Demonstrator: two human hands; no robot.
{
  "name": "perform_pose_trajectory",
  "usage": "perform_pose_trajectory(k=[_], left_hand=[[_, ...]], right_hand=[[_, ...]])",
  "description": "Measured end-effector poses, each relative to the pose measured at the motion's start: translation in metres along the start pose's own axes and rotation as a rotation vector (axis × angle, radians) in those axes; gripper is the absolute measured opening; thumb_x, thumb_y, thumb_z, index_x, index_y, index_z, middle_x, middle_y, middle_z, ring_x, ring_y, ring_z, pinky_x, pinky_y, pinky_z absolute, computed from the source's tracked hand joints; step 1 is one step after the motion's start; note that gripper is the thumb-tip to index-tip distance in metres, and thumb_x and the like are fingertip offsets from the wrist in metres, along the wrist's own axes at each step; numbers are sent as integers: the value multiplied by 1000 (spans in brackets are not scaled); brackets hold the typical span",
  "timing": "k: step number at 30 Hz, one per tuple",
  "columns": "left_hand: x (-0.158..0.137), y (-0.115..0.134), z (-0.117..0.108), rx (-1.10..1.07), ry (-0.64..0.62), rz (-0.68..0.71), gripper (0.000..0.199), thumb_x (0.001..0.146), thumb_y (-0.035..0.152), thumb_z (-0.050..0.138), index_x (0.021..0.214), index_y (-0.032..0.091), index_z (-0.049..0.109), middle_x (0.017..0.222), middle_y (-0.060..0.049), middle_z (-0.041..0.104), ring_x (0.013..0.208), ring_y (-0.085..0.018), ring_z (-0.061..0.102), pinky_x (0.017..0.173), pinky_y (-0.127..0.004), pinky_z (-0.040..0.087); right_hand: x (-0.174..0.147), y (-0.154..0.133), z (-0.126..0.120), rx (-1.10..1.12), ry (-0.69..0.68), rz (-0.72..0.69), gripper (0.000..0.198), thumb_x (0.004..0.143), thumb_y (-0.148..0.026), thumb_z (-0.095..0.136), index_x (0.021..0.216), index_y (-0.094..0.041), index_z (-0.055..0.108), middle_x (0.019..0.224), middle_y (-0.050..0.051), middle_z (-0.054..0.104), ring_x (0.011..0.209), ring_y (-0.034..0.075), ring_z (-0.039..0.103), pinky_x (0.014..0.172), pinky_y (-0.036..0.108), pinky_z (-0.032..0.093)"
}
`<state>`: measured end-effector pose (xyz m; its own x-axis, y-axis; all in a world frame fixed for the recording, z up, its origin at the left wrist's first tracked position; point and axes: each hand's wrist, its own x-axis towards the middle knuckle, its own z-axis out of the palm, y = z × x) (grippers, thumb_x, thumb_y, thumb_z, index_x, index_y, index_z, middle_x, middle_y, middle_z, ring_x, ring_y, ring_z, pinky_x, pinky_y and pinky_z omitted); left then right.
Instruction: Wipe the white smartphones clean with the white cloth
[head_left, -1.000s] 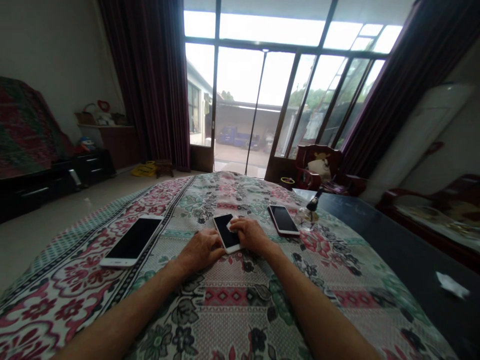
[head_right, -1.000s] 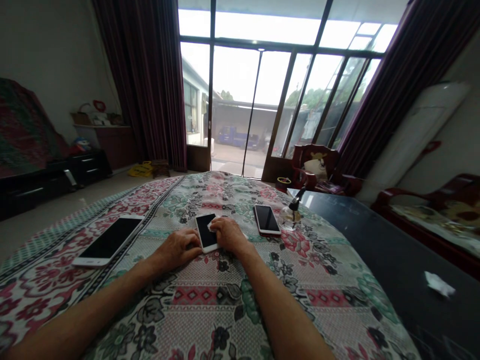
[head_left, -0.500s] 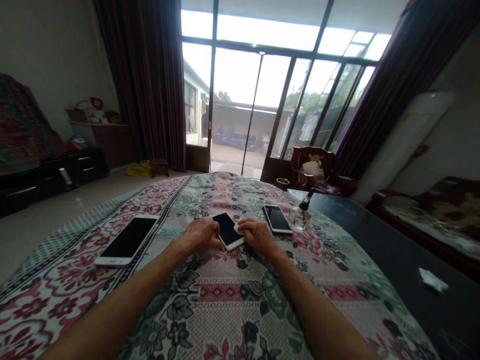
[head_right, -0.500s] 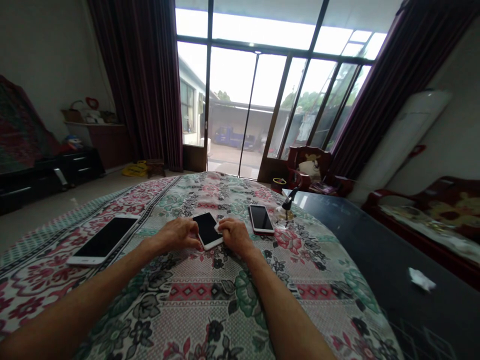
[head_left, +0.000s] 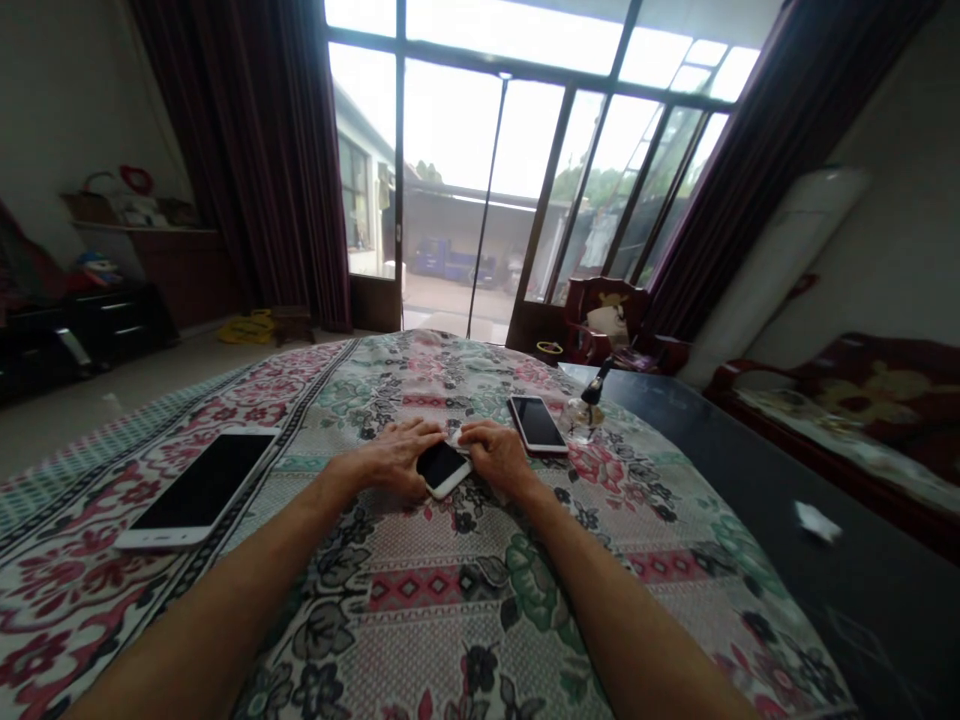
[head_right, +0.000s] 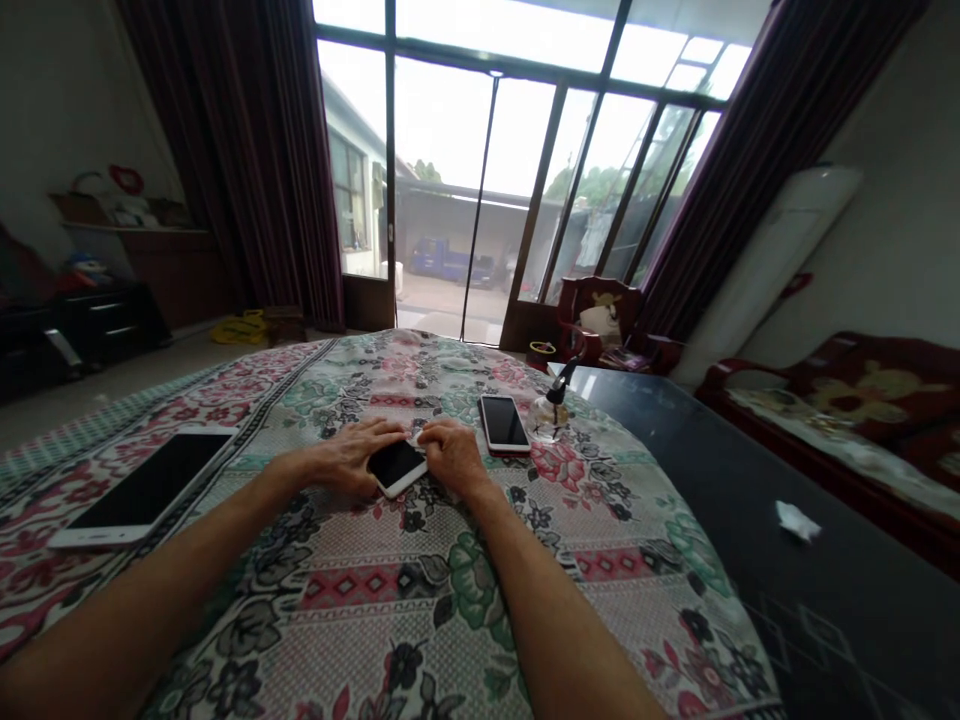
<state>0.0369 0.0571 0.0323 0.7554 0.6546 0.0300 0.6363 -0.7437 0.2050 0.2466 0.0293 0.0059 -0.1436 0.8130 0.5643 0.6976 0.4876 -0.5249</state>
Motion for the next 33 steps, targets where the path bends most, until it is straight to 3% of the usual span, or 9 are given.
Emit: perform_pose_trajectory(k=[4, 8, 11, 18, 21, 25, 28, 33], left_hand=[[-13, -2, -12, 57, -24, -68, 84, 60, 49, 67, 137, 25, 47, 139, -13, 47, 129, -37, 37, 108, -54, 25], [-17, -1, -15, 25, -67, -94, 90, 62, 54, 66, 143, 23, 39, 149, -13, 36, 134, -36, 32, 110, -53, 22], [-15, -2, -13, -3, -83, -94, 86, 65, 56, 64, 142, 24, 40, 145, -12, 43, 131, -35, 38, 108, -49, 26], [-11, -11, -4, -81, 57, -78, 79, 59, 53, 72, 130, 24, 55, 130, -12, 56, 117, -32, 51, 101, -42, 36], [-10, -10, -3, -93, 78, -96, 78, 57, 53, 74, 128, 26, 56, 130, -10, 57, 117, -32, 51, 101, -42, 36], [-10, -9, -5, -96, 110, -78, 82, 56, 55, 74, 127, 18, 58, 127, -14, 59, 116, -32, 52, 100, -40, 37], [-13, -11, -12, -141, 139, -126, 76, 59, 52, 73, 126, 17, 59, 126, -13, 61, 115, -31, 54, 99, -39, 39], [-19, -16, -24, -357, 166, -210, 67, 65, 49, 71, 126, 23, 60, 130, -9, 60, 118, -28, 54, 101, -39, 39]], right_hand=[[-1, 0, 1, 21, 12, 1, 34, 71, 1, 50, 78, -23, 74, 98, 2, 73, 94, 16, 66, 91, 34, 50], [0, -4, 4, 43, 41, -28, 33, 71, 0, 50, 79, -23, 73, 97, 1, 73, 94, 16, 66, 91, 34, 50], [-1, -8, 8, 67, 44, -63, 35, 70, 0, 50, 82, -23, 73, 101, 2, 72, 96, 15, 65, 91, 33, 50], [-6, -14, 7, 17, -205, -165, 37, 72, -2, 51, 90, -26, 74, 103, 3, 72, 99, 17, 65, 94, 32, 49], [-7, -15, 2, 27, -225, -155, 39, 70, -1, 51, 87, -28, 74, 103, 0, 71, 97, 16, 64, 92, 32, 49], [-7, -16, -1, 68, -217, -172, 35, 69, -2, 51, 79, -26, 74, 97, 0, 71, 92, 14, 64, 89, 30, 50], [-5, -13, 2, 149, -150, -127, 32, 70, -4, 51, 77, -24, 74, 90, 1, 72, 87, 14, 65, 85, 29, 51], [0, -10, 4, 162, 105, 132, 27, 74, -9, 52, 81, -24, 74, 90, 4, 73, 89, 17, 65, 87, 35, 50]])
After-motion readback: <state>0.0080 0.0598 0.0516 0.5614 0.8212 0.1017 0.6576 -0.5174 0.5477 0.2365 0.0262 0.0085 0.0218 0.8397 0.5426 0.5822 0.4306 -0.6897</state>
